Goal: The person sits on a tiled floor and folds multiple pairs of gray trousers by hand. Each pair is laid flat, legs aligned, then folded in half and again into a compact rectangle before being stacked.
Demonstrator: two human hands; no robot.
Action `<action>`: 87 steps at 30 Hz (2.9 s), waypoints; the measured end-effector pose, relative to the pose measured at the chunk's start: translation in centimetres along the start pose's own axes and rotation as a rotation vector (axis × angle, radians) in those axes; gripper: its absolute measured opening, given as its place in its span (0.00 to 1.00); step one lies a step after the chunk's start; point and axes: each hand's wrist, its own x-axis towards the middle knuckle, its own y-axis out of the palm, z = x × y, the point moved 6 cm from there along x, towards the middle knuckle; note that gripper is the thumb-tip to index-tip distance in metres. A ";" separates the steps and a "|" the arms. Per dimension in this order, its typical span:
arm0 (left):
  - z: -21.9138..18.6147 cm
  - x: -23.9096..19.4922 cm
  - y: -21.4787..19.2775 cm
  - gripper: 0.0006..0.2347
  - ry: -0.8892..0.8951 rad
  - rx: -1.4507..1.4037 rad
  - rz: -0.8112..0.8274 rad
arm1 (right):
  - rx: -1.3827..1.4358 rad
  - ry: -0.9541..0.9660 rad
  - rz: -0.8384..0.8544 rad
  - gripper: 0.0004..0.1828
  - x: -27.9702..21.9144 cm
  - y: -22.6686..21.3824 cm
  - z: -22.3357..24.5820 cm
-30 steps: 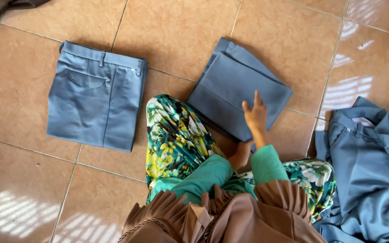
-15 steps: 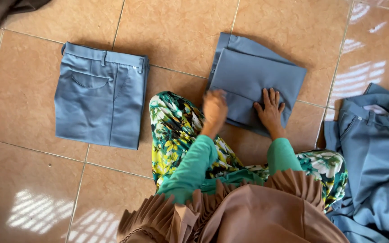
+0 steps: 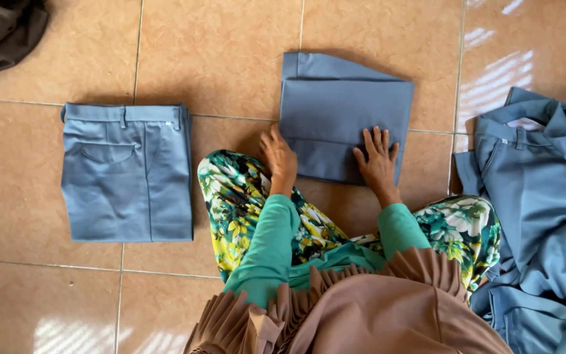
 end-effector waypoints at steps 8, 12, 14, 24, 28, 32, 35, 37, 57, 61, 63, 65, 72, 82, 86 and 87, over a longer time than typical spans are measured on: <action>-8.4 -3.5 6.9 0.24 0.572 0.102 -0.105 | -0.133 -0.070 -0.093 0.28 0.9 3.4 4.7; -5.6 -2.6 2.9 0.22 0.404 0.305 -0.289 | -0.317 -0.067 -0.135 0.30 -0.8 0.9 0.0; -4.8 -1.3 3.2 0.23 0.285 0.346 -0.348 | -0.235 0.119 -0.071 0.30 -1.0 -0.4 -2.7; -12.3 4.6 7.6 0.25 0.441 0.409 0.048 | -0.116 -0.033 0.038 0.29 11.0 5.7 3.7; -10.2 8.3 5.4 0.24 0.510 0.304 -0.178 | -0.306 -0.156 -0.063 0.28 13.2 3.6 0.7; -7.9 10.1 4.2 0.23 0.423 0.339 -0.217 | -0.281 0.007 -0.094 0.31 14.0 1.5 -6.1; -7.3 10.4 4.7 0.23 0.418 0.306 -0.231 | -0.213 0.084 -0.057 0.33 14.1 1.4 -8.3; -6.3 9.5 5.0 0.23 0.412 0.286 -0.239 | -0.205 0.102 -0.047 0.35 13.0 0.9 -7.8; 9.0 6.0 17.2 0.32 -0.202 -0.229 0.222 | -0.013 0.053 0.153 0.49 -1.4 -2.6 0.0; 5.9 3.4 8.7 0.43 -0.385 -0.528 0.426 | -0.093 0.011 0.341 0.61 -4.9 -2.4 1.6; 4.6 0.9 5.5 0.48 -0.652 -0.827 0.569 | -0.107 -0.022 0.409 0.64 -5.5 -2.3 2.1; 1.7 -2.5 -1.1 0.49 -0.730 -0.968 0.539 | -0.144 -0.059 0.408 0.63 -5.3 -1.9 2.2; -0.4 -5.3 -9.0 0.40 -0.696 -1.923 0.136 | -0.068 -0.285 0.322 0.55 -6.1 3.5 2.5; -16.5 -0.3 -13.4 0.43 -0.277 -1.614 -0.110 | 1.420 0.740 0.272 0.35 -5.5 0.1 6.3; -17.2 1.6 -1.3 0.19 0.011 -1.117 0.374 | 1.586 0.904 0.300 0.50 -5.4 2.8 0.2; -15.0 2.1 3.8 0.22 -0.015 -0.652 0.512 | 1.582 0.906 0.278 0.50 -5.3 4.9 -2.6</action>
